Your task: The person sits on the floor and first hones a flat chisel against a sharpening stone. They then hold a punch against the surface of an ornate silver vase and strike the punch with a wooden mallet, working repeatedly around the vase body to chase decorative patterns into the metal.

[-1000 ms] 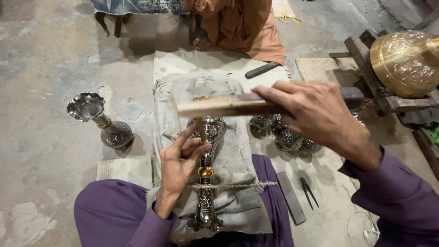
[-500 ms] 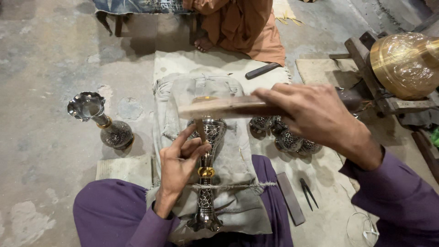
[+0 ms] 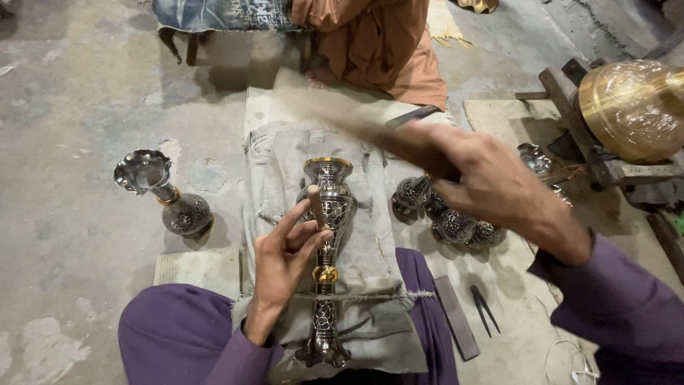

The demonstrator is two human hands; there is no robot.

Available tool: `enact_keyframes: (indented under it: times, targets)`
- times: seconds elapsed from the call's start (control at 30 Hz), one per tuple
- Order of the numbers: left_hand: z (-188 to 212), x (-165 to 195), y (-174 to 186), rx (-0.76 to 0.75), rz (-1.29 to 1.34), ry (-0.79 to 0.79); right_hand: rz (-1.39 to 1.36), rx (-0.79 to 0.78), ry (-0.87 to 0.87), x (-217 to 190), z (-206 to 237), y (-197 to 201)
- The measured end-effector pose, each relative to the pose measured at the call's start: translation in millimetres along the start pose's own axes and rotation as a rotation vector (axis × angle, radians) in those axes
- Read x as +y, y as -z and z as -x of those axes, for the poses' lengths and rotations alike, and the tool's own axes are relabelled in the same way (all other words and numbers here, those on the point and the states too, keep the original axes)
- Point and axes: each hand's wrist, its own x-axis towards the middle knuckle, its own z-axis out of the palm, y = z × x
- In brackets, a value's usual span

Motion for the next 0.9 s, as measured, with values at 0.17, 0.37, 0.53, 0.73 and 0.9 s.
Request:
enact_keyframes:
  times: [0.17,0.37,0.53,0.73,0.9]
  targets:
    - [0,3,-2,0.037,-0.010,0.067,0.247,-0.017,-0.060,2,-5,-4]
    - [-1,6,0,0.018,0.053,0.082,0.419,-0.205,-0.074,0,-6,-5]
    - [1,7,1,0.009,-0.008,0.058,0.150,-0.079,-0.101,-2,-7,0]
    - [0,3,-1,0.027,0.022,0.069,0.338,-0.133,-0.092,-3,-15,-4]
    - [3,-1,0,0.011,0.107,0.092,0.453,-0.207,-0.016,-6,-13,-9]
